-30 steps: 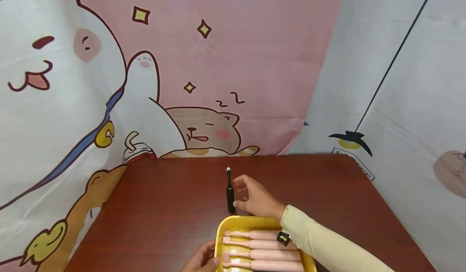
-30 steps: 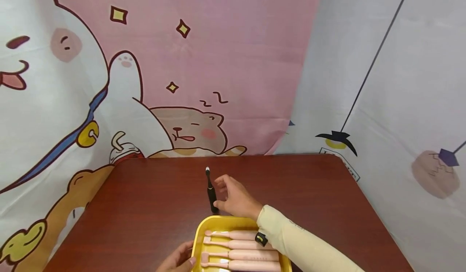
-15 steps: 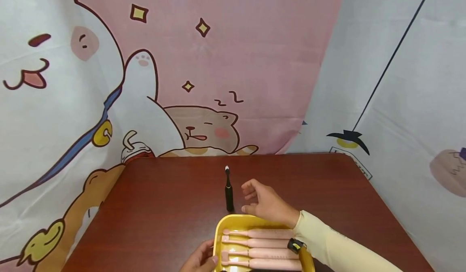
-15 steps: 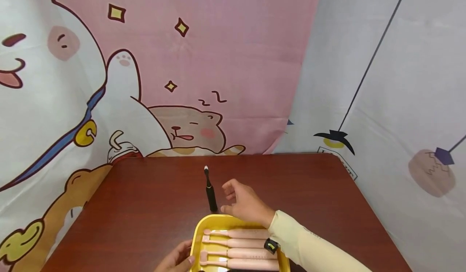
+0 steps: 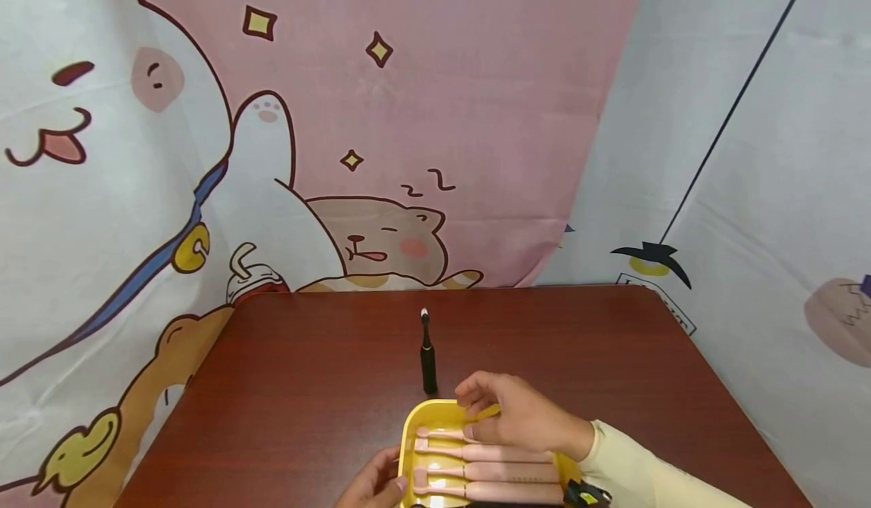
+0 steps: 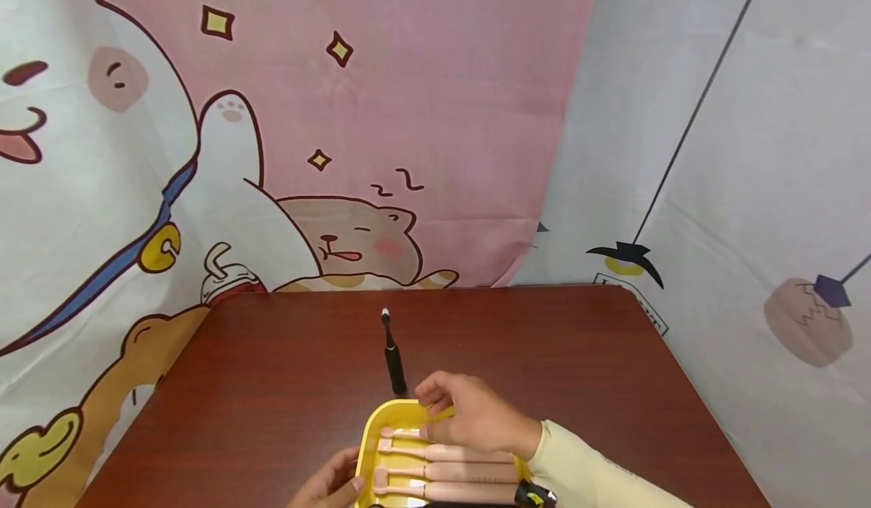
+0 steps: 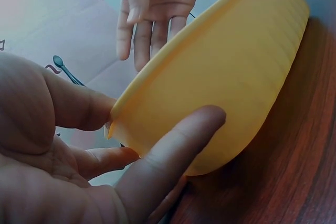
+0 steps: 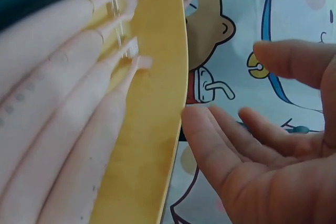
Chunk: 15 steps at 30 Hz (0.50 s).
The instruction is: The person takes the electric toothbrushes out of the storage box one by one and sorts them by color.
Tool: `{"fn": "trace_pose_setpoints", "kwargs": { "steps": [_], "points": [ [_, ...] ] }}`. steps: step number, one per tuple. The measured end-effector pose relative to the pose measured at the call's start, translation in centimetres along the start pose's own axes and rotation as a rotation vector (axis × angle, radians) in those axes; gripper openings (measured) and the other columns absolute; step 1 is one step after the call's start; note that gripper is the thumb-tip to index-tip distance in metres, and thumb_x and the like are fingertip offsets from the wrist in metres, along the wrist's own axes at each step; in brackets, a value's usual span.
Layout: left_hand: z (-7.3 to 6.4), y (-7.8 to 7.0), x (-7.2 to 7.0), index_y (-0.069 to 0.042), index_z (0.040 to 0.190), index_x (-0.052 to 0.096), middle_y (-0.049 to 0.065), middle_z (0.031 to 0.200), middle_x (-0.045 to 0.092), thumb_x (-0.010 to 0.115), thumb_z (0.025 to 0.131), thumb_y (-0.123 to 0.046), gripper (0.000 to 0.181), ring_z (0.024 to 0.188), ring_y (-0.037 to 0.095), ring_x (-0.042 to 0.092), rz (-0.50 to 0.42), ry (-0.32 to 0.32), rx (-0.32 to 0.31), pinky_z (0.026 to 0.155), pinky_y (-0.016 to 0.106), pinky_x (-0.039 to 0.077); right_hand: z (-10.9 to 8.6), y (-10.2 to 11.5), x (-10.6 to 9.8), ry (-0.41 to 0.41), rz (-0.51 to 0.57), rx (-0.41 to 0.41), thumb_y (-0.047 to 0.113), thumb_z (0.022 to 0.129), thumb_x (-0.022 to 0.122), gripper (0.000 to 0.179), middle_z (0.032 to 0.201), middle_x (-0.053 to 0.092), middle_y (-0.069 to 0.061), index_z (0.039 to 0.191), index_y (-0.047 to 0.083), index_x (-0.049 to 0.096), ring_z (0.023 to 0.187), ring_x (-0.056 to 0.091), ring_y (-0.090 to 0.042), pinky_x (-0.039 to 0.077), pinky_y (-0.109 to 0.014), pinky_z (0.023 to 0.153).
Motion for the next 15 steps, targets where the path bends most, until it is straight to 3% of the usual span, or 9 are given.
{"fn": "trace_pose_setpoints", "kwargs": {
  "steps": [3, 11, 15],
  "points": [
    [0.0, 0.0, 0.0, 0.012, 0.145, 0.029, 0.022, 0.129, 0.057, 0.053, 0.1, -0.016, 0.058, 0.108, 0.028, 0.063, -0.006, -0.011, -0.018, 0.086, 0.039, 0.057, -0.8, 0.4, 0.7, 0.07, 0.051, -0.004, 0.025, 0.086, 0.077, 0.041, 0.116, 0.069, -0.009, 0.123, 0.011, 0.063, 0.104, 0.068, -0.026, 0.056, -0.025, 0.085],
    [-0.1, 0.1, 0.1, 0.011, 0.144, 0.032, 0.021, 0.127, 0.058, 0.055, 0.1, -0.016, 0.057, 0.107, 0.029, 0.064, -0.01, -0.04, -0.04, 0.086, 0.041, 0.058, -2.9, 0.6, 2.2, 0.224, 0.19, -0.003, 0.021, 0.089, 0.074, 0.035, 0.11, 0.073, 0.0, 0.121, 0.007, 0.067, 0.102, 0.07, -0.017, 0.055, -0.021, 0.083],
    [0.0, 0.1, 0.1, 0.011, 0.144, 0.033, 0.02, 0.126, 0.059, 0.055, 0.099, -0.016, 0.056, 0.106, 0.029, 0.064, -0.001, -0.044, -0.026, 0.085, 0.04, 0.058, -3.5, 0.3, 2.6, 0.263, 0.237, -0.013, 0.017, 0.09, 0.073, 0.032, 0.109, 0.075, -0.006, 0.119, 0.004, 0.069, 0.102, 0.071, -0.017, 0.055, -0.019, 0.081]
  ]
}}
Point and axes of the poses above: each hand's wrist, its own z-axis towards the middle knuckle, its own x-axis out of the palm, y = z × x, the point moved 9 cm from there along z, towards the middle knuckle
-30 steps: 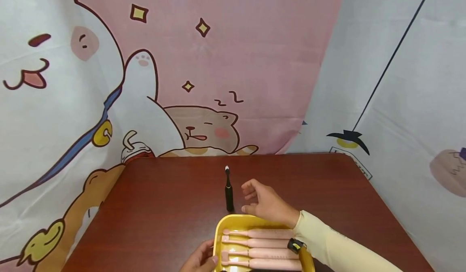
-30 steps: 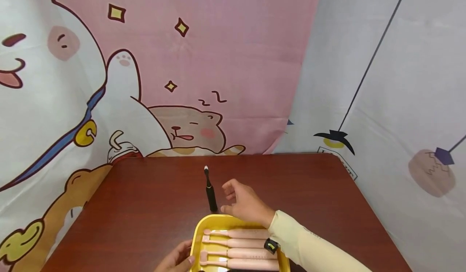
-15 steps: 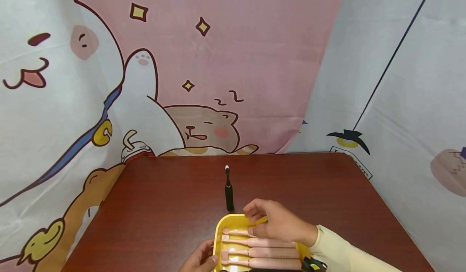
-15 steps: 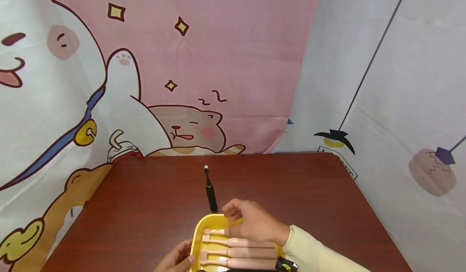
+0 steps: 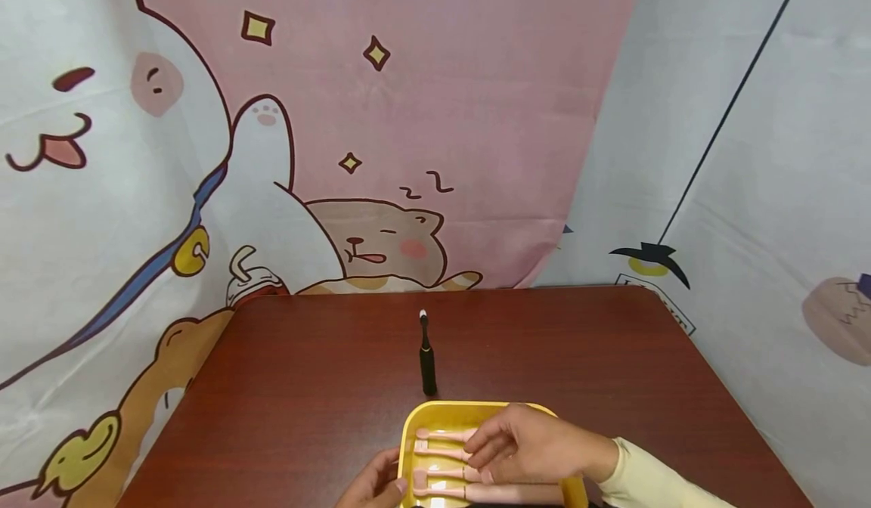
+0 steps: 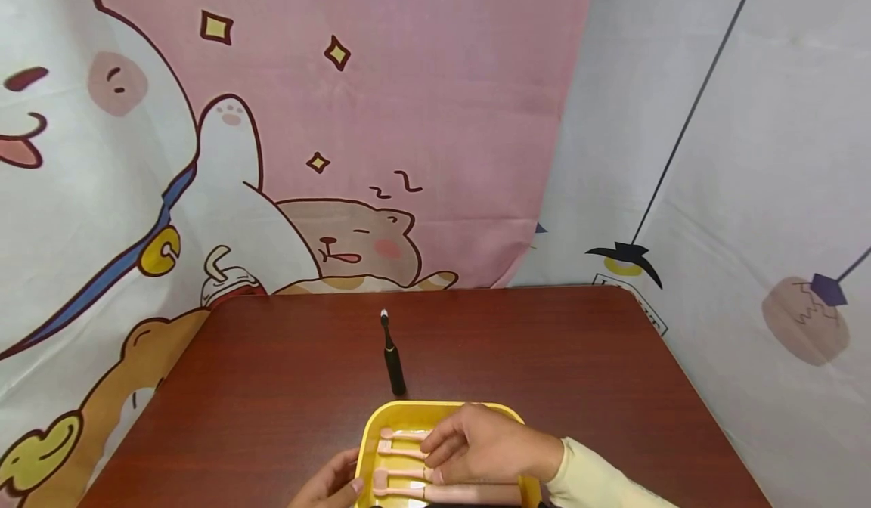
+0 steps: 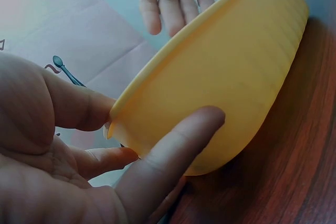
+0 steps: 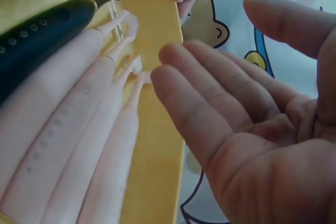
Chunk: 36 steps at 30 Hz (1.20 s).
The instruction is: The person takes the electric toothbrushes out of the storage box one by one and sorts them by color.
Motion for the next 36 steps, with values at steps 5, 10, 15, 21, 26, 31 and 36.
{"fn": "trace_pose_setpoints", "kwargs": {
  "steps": [5, 10, 15, 21, 26, 31, 36],
  "points": [
    [0.1, 0.0, -0.1, 0.012, 0.145, 0.032, 0.021, 0.128, 0.058, 0.055, 0.099, -0.016, 0.058, 0.107, 0.029, 0.064, 0.014, 0.004, 0.022, 0.085, 0.039, 0.057, -0.2, -1.0, 0.2, 0.029, 0.03, 0.023, 0.016, 0.09, 0.072, 0.031, 0.108, 0.075, -0.011, 0.116, 0.0, 0.07, 0.101, 0.071, -0.012, 0.054, -0.015, 0.08],
    [0.2, 0.1, -0.3, 0.012, 0.145, 0.031, 0.021, 0.129, 0.058, 0.056, 0.098, -0.017, 0.06, 0.108, 0.028, 0.063, 0.021, 0.0, 0.021, 0.086, 0.038, 0.057, 0.0, -1.8, 0.9, 0.071, 0.097, 0.016, 0.012, 0.09, 0.071, 0.034, 0.108, 0.074, -0.017, 0.117, -0.008, 0.067, 0.101, 0.07, -0.01, 0.053, -0.015, 0.081],
    [0.1, 0.1, -0.2, 0.01, 0.145, 0.031, 0.02, 0.129, 0.058, 0.057, 0.098, -0.019, 0.061, 0.108, 0.029, 0.064, 0.0, 0.0, -0.007, 0.086, 0.04, 0.057, 0.4, -2.4, 1.4, 0.085, 0.113, 0.017, 0.012, 0.089, 0.073, 0.036, 0.107, 0.074, -0.019, 0.116, -0.011, 0.066, 0.1, 0.07, -0.009, 0.053, -0.014, 0.081],
    [0.2, 0.3, -0.3, 0.01, 0.146, 0.031, 0.02, 0.129, 0.057, 0.056, 0.099, -0.019, 0.059, 0.108, 0.029, 0.064, -0.016, 0.01, -0.002, 0.086, 0.04, 0.057, 0.6, -2.9, 1.8, 0.104, 0.108, 0.045, 0.012, 0.088, 0.074, 0.034, 0.105, 0.074, -0.019, 0.113, -0.009, 0.067, 0.098, 0.07, -0.011, 0.053, -0.014, 0.08],
    [0.4, 0.4, -0.2, 0.01, 0.146, 0.03, 0.02, 0.131, 0.057, 0.055, 0.1, -0.018, 0.06, 0.108, 0.028, 0.063, -0.012, 0.029, 0.022, 0.086, 0.038, 0.057, 0.2, -3.6, 2.2, 0.09, 0.126, 0.105, 0.01, 0.088, 0.073, 0.028, 0.105, 0.074, -0.017, 0.111, -0.005, 0.069, 0.095, 0.069, -0.01, 0.053, -0.014, 0.077],
    [0.2, -0.1, 0.0, 0.013, 0.145, 0.028, 0.022, 0.131, 0.056, 0.053, 0.1, -0.017, 0.06, 0.109, 0.029, 0.063, 0.012, 0.04, 0.037, 0.086, 0.037, 0.057, 0.0, -3.7, 2.3, 0.048, 0.087, 0.092, 0.011, 0.086, 0.074, 0.027, 0.103, 0.075, -0.011, 0.109, -0.002, 0.07, 0.093, 0.07, -0.007, 0.052, -0.013, 0.076],
    [0.2, 0.0, -0.1, 0.013, 0.144, 0.03, 0.023, 0.13, 0.057, 0.054, 0.1, -0.017, 0.059, 0.109, 0.029, 0.063, 0.029, 0.028, 0.043, 0.086, 0.037, 0.057, 0.0, -3.4, 2.7, 0.095, 0.063, 0.07, 0.008, 0.088, 0.071, 0.026, 0.104, 0.075, -0.008, 0.111, -0.003, 0.069, 0.095, 0.07, -0.007, 0.053, -0.015, 0.079]
  ]
}}
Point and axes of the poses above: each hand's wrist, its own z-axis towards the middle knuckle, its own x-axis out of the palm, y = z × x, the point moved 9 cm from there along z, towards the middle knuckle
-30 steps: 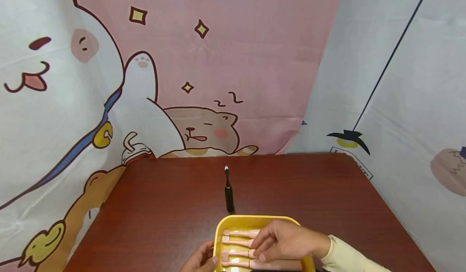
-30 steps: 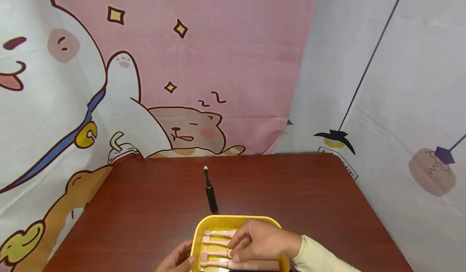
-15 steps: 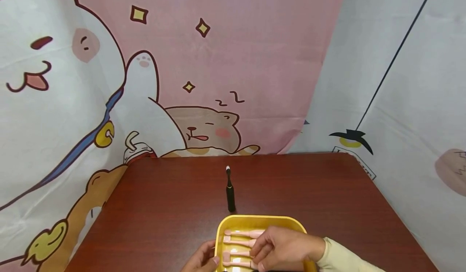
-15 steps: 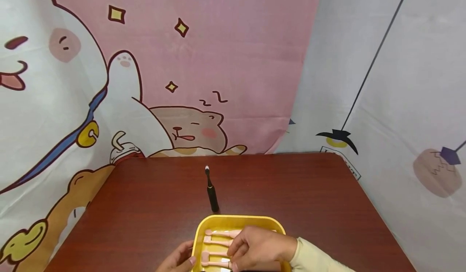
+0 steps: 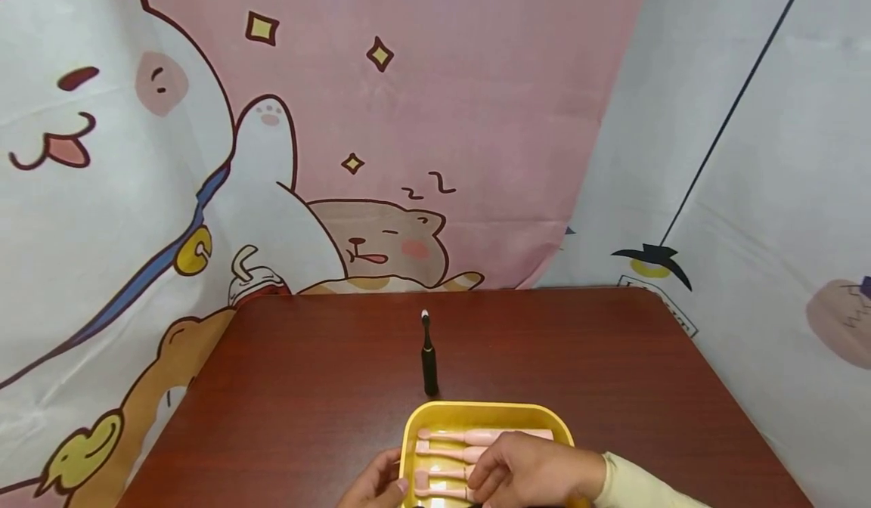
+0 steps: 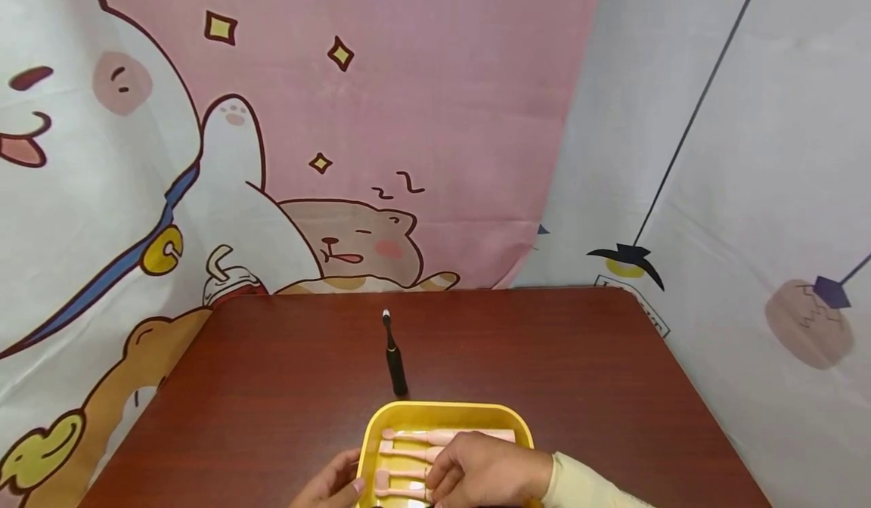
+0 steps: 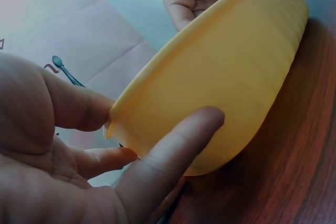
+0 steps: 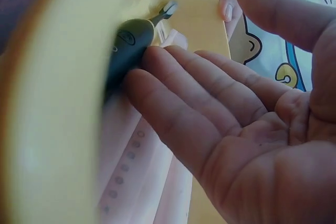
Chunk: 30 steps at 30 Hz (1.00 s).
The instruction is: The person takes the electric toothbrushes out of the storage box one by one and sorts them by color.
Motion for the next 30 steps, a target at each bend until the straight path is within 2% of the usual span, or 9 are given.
{"fn": "trace_pose_setpoints", "kwargs": {
  "steps": [7, 10, 16, 22, 30],
  "points": [
    [0.2, 0.9, -0.3, 0.011, 0.143, 0.034, 0.02, 0.127, 0.059, 0.057, 0.098, -0.018, 0.058, 0.107, 0.028, 0.063, -0.034, -0.014, -0.033, 0.086, 0.04, 0.057, 0.5, 0.3, 1.0, 0.057, -0.1, -0.021, 0.015, 0.092, 0.07, 0.02, 0.1, 0.074, 0.009, 0.109, 0.006, 0.073, 0.091, 0.068, 0.0, 0.054, -0.018, 0.079],
    [0.3, 0.7, -0.3, 0.012, 0.144, 0.033, 0.021, 0.128, 0.058, 0.056, 0.098, -0.018, 0.06, 0.108, 0.028, 0.063, -0.025, -0.009, -0.015, 0.086, 0.038, 0.057, 0.7, 0.2, 1.1, 0.062, -0.123, -0.015, 0.016, 0.092, 0.069, 0.019, 0.101, 0.074, 0.01, 0.11, 0.009, 0.073, 0.094, 0.067, 0.001, 0.054, -0.018, 0.08],
    [0.3, 0.2, -0.3, 0.015, 0.144, 0.028, 0.023, 0.129, 0.057, 0.055, 0.099, -0.017, 0.062, 0.108, 0.028, 0.062, 0.01, 0.012, 0.024, 0.085, 0.035, 0.057, 1.2, 0.4, 2.1, 0.116, -0.123, -0.04, 0.016, 0.096, 0.063, 0.024, 0.109, 0.072, 0.009, 0.116, 0.005, 0.07, 0.099, 0.064, 0.002, 0.052, -0.017, 0.086],
    [0.4, 0.3, -0.4, 0.016, 0.144, 0.028, 0.023, 0.13, 0.056, 0.055, 0.098, -0.017, 0.062, 0.109, 0.028, 0.062, 0.013, 0.011, 0.027, 0.085, 0.035, 0.056, 1.7, 1.3, 2.6, 0.133, -0.3, -0.125, 0.023, 0.1, 0.058, 0.023, 0.104, 0.068, 0.016, 0.116, 0.011, 0.071, 0.09, 0.058, 0.011, 0.051, -0.014, 0.08],
    [0.7, 0.6, -0.4, 0.019, 0.144, 0.023, 0.025, 0.13, 0.055, 0.055, 0.098, -0.015, 0.065, 0.107, 0.027, 0.064, -0.008, 0.047, 0.037, 0.085, 0.035, 0.057, 2.2, 0.3, 2.2, 0.145, -0.176, -0.012, 0.021, 0.1, 0.055, 0.023, 0.098, 0.068, 0.017, 0.114, 0.014, 0.072, 0.08, 0.058, 0.008, 0.05, -0.014, 0.076]
  ]
}}
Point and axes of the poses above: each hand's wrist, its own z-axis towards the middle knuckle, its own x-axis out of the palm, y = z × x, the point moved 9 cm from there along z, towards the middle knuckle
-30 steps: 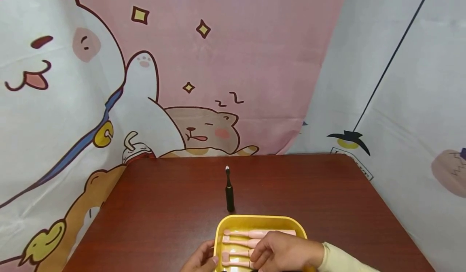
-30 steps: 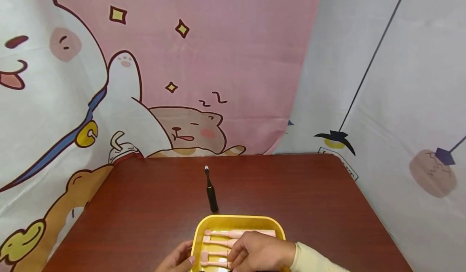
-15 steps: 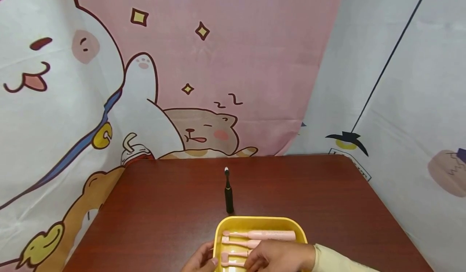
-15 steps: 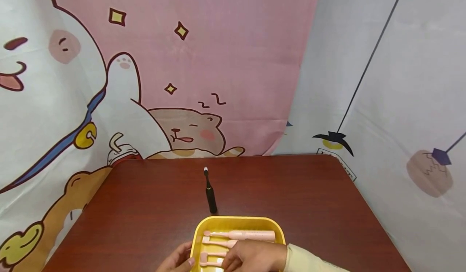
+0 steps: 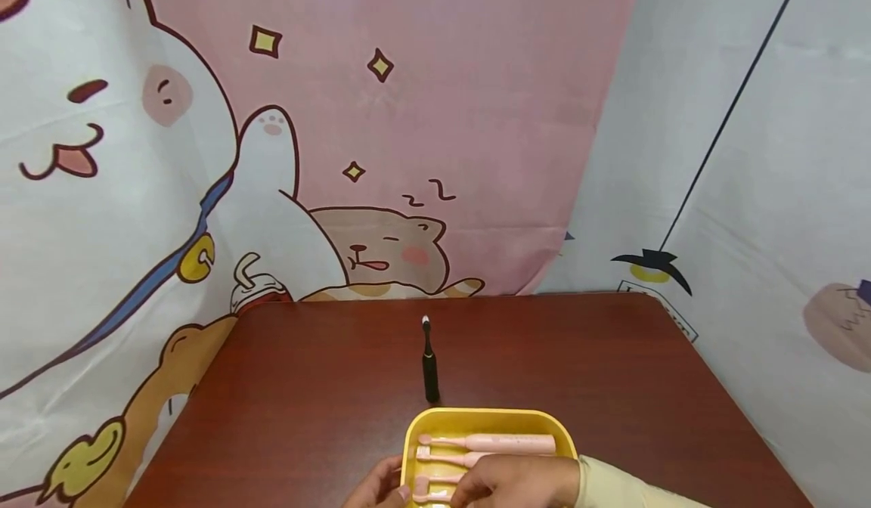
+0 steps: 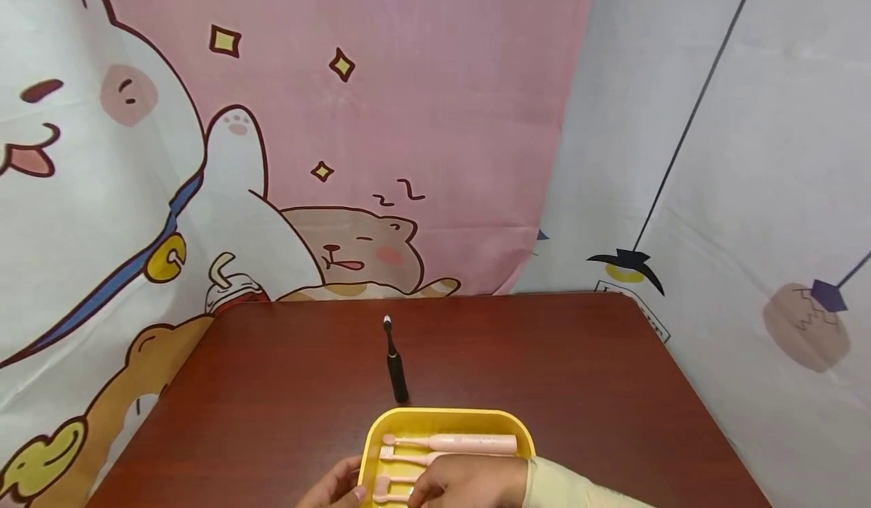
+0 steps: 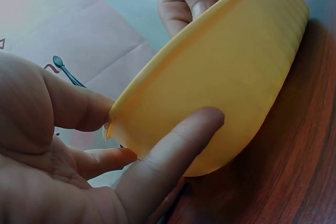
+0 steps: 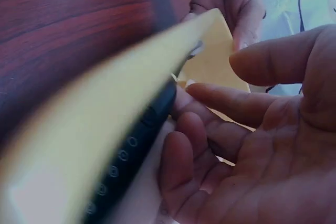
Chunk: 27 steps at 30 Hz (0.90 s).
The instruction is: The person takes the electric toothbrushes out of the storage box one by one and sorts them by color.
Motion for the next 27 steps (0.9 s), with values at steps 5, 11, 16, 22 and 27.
{"fn": "trace_pose_setpoints", "kwargs": {
  "steps": [5, 11, 16, 22, 27],
  "points": [
    [0.0, 0.1, 0.1, 0.019, 0.143, 0.022, 0.024, 0.129, 0.055, 0.054, 0.098, -0.014, 0.065, 0.106, 0.027, 0.064, -0.011, -0.001, 0.006, 0.085, 0.035, 0.057, -0.1, -0.3, 0.0, 0.001, 0.05, 0.013, 0.019, 0.099, 0.056, 0.022, 0.091, 0.067, 0.018, 0.11, 0.011, 0.074, 0.075, 0.056, 0.008, 0.046, -0.011, 0.068],
    [-0.1, 0.1, -0.1, 0.019, 0.142, 0.025, 0.022, 0.127, 0.057, 0.056, 0.097, -0.015, 0.064, 0.105, 0.027, 0.064, -0.01, -0.048, -0.021, 0.085, 0.035, 0.057, -0.7, -0.1, 0.0, 0.069, 0.103, 0.069, 0.026, 0.099, 0.057, 0.026, 0.075, 0.059, 0.017, 0.1, 0.006, 0.074, 0.06, 0.045, 0.007, 0.036, -0.011, 0.054],
    [-0.2, -0.1, 0.1, 0.02, 0.144, 0.019, 0.025, 0.132, 0.054, 0.054, 0.098, -0.014, 0.068, 0.107, 0.028, 0.064, -0.032, -0.027, -0.025, 0.086, 0.037, 0.057, -1.2, 0.0, 0.1, 0.141, 0.033, 0.085, 0.03, 0.098, 0.058, 0.03, 0.066, 0.05, 0.019, 0.09, 0.004, 0.071, 0.054, 0.039, 0.007, 0.031, -0.013, 0.048],
    [0.0, -0.2, 0.1, 0.019, 0.145, 0.019, 0.023, 0.131, 0.054, 0.054, 0.098, -0.015, 0.068, 0.108, 0.028, 0.064, -0.046, -0.01, -0.023, 0.087, 0.038, 0.057, -1.9, 0.1, 0.1, 0.224, -0.042, 0.067, 0.026, 0.1, 0.056, 0.027, 0.072, 0.048, 0.021, 0.095, 0.001, 0.066, 0.06, 0.042, 0.01, 0.034, -0.009, 0.052],
    [-0.2, -0.1, 0.2, 0.02, 0.143, 0.022, 0.024, 0.128, 0.055, 0.054, 0.099, -0.014, 0.064, 0.106, 0.027, 0.064, -0.015, -0.035, -0.031, 0.086, 0.038, 0.057, -2.7, 0.5, 0.2, 0.283, -0.102, 0.056, 0.022, 0.101, 0.055, 0.022, 0.079, 0.048, 0.019, 0.101, 0.002, 0.062, 0.068, 0.044, 0.012, 0.038, -0.007, 0.06]
  ]
}}
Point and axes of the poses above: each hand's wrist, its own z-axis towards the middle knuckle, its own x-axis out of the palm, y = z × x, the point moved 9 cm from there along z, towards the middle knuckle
